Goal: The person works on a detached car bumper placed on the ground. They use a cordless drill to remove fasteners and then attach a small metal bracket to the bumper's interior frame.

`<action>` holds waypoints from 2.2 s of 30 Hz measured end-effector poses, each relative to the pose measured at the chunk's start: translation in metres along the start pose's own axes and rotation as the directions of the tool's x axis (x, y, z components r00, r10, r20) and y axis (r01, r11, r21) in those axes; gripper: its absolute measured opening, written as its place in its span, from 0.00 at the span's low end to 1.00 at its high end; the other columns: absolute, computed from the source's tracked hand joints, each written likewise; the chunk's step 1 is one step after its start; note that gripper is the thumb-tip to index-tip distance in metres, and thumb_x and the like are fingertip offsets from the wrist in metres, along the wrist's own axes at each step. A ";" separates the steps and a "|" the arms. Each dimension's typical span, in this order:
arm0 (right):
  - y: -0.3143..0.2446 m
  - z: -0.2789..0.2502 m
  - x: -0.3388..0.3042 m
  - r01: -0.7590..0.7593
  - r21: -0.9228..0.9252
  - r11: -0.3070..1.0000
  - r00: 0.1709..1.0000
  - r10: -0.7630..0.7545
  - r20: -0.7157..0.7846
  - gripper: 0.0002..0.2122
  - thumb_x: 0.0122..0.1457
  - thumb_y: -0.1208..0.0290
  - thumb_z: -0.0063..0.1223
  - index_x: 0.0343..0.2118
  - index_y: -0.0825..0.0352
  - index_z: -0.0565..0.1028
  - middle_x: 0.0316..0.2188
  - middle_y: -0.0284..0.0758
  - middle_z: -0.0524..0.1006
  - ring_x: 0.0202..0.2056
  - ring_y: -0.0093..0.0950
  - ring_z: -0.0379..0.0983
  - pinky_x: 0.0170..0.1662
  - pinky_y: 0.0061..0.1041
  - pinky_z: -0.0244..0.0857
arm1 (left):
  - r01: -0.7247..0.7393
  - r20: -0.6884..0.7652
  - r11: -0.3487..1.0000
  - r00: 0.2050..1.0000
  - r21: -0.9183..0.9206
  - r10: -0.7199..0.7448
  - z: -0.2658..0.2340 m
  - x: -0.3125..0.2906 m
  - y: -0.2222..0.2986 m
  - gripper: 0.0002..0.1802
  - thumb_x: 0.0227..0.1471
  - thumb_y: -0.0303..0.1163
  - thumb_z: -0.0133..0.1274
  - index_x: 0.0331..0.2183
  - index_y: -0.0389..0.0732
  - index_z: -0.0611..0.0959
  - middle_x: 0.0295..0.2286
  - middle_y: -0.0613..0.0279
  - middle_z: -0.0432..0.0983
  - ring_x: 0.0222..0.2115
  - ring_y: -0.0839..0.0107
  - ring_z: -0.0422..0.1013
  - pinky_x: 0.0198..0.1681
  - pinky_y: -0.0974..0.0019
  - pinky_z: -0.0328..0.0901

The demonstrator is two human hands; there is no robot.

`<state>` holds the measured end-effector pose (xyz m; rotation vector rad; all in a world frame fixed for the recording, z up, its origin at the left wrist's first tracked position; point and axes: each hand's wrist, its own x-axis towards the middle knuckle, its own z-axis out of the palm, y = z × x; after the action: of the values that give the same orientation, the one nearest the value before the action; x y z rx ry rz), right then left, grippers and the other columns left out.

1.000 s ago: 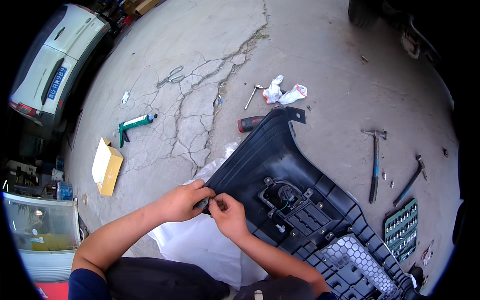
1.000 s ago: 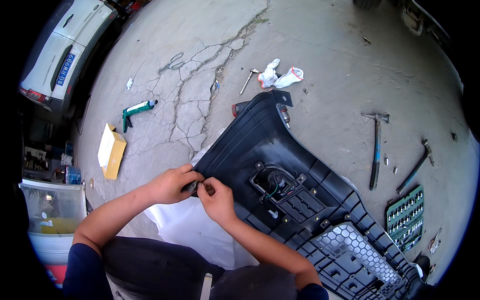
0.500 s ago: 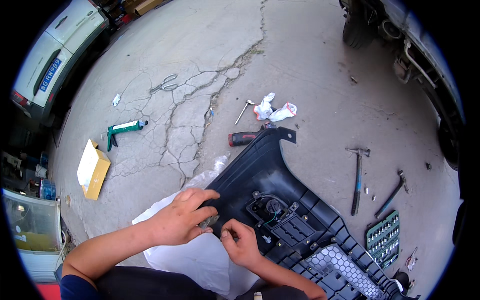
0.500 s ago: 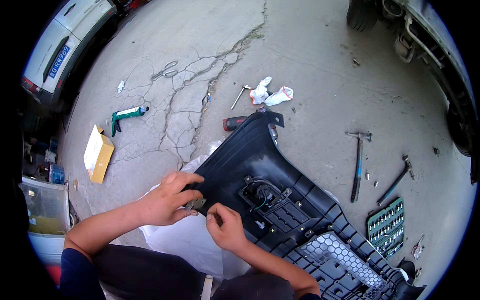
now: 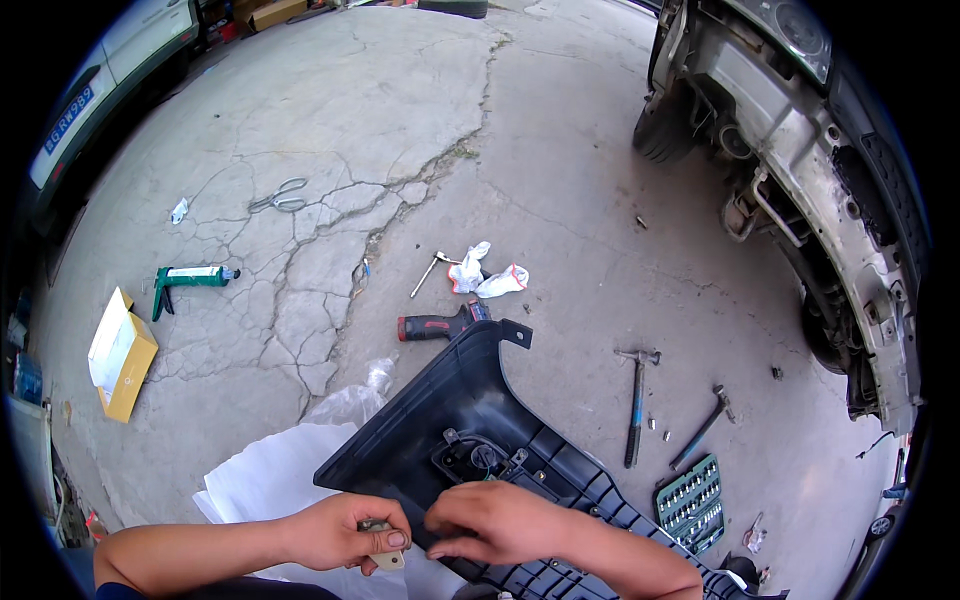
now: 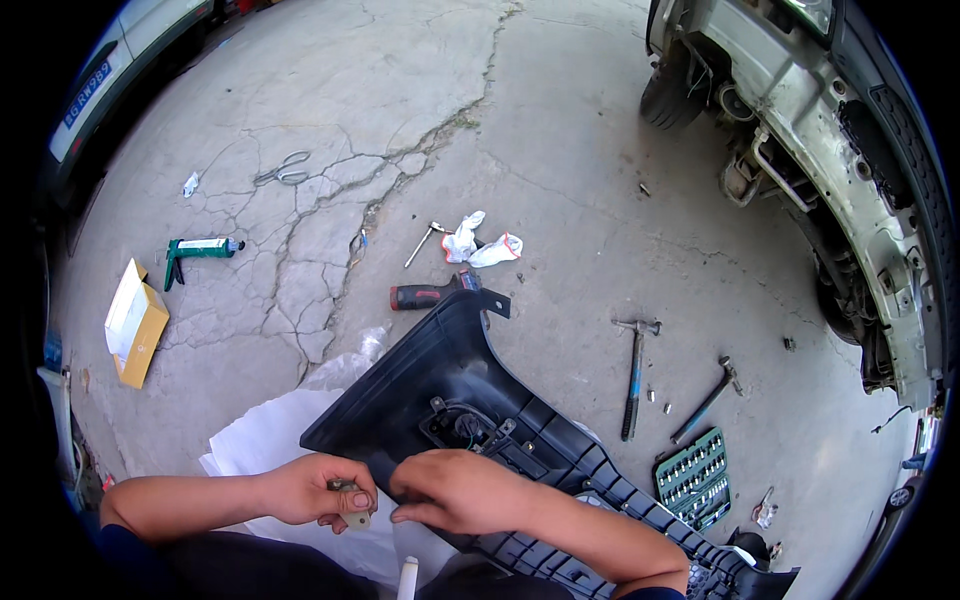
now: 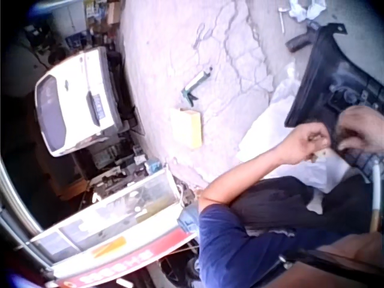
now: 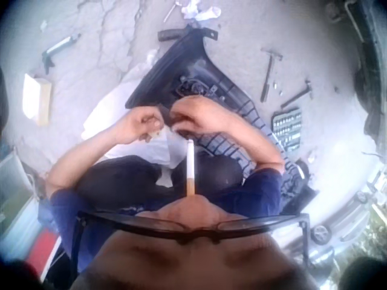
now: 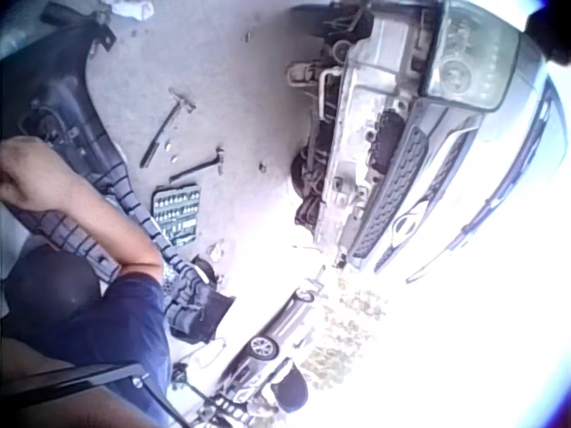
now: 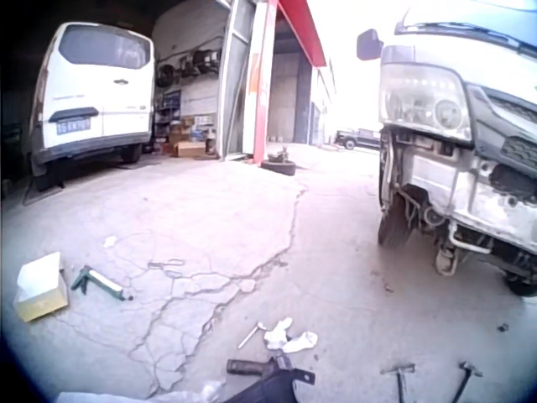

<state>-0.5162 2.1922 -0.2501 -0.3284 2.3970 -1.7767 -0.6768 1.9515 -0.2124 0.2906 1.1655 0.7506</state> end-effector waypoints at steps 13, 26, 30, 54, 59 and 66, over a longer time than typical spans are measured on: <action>0.403 -0.091 0.063 -0.314 -0.490 0.813 0.949 0.254 -0.186 0.19 0.60 0.54 0.64 0.44 0.66 0.83 0.41 0.48 0.84 0.47 0.48 0.81 0.51 0.42 0.74 | 0.044 -0.195 0.993 0.980 0.112 -0.021 -0.025 -0.080 -0.015 0.14 0.73 0.40 0.54 0.47 0.39 0.84 0.38 0.66 0.81 0.35 0.79 0.75 0.37 0.70 0.74; 0.324 -0.128 0.049 -0.570 0.298 0.766 0.483 0.606 -0.632 0.25 0.54 0.62 0.74 0.48 0.69 0.73 0.33 0.35 0.76 0.31 0.24 0.74 0.31 0.30 0.71 | -0.062 -0.228 0.948 0.964 0.312 0.138 -0.027 -0.113 -0.032 0.10 0.69 0.34 0.59 0.45 0.39 0.87 0.38 0.66 0.85 0.41 0.75 0.78 0.48 0.68 0.71; 0.295 -0.145 0.001 -0.614 0.251 0.748 0.266 0.496 -0.827 0.27 0.51 0.63 0.74 0.48 0.72 0.73 0.38 0.44 0.82 0.40 0.35 0.79 0.46 0.35 0.73 | -0.031 -0.259 0.920 0.955 0.391 0.143 -0.023 -0.109 -0.014 0.09 0.68 0.33 0.60 0.44 0.40 0.88 0.37 0.64 0.86 0.41 0.73 0.79 0.48 0.67 0.71; -0.152 0.009 -0.261 -0.672 0.364 0.644 0.590 0.764 -0.262 0.26 0.56 0.65 0.77 0.54 0.69 0.76 0.48 0.38 0.80 0.47 0.31 0.77 0.52 0.33 0.71 | -0.061 0.723 0.994 0.691 0.096 -0.027 0.159 0.096 0.001 0.11 0.68 0.35 0.60 0.46 0.38 0.88 0.45 0.64 0.82 0.50 0.72 0.75 0.58 0.65 0.67; -0.132 -0.014 -0.213 -0.717 0.141 0.683 0.648 0.727 -0.227 0.28 0.54 0.62 0.78 0.55 0.69 0.78 0.46 0.39 0.79 0.46 0.36 0.77 0.50 0.35 0.70 | -0.083 0.543 0.996 0.835 -0.038 0.090 0.146 0.079 -0.025 0.10 0.68 0.33 0.61 0.43 0.37 0.89 0.41 0.63 0.82 0.43 0.73 0.76 0.53 0.66 0.70; -0.175 0.005 -0.124 -0.762 -0.184 0.621 0.487 0.363 -0.795 0.29 0.57 0.61 0.72 0.56 0.71 0.74 0.37 0.41 0.78 0.42 0.40 0.78 0.52 0.39 0.71 | -0.532 -0.065 0.793 0.817 0.296 0.572 0.113 0.019 0.025 0.04 0.61 0.27 0.63 0.38 0.41 0.89 0.47 0.51 0.74 0.47 0.56 0.75 0.53 0.58 0.70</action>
<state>-0.3793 2.1702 -0.0869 1.2638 2.8697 -0.9418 -0.5803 2.0007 -0.1673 0.8439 1.3437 1.1474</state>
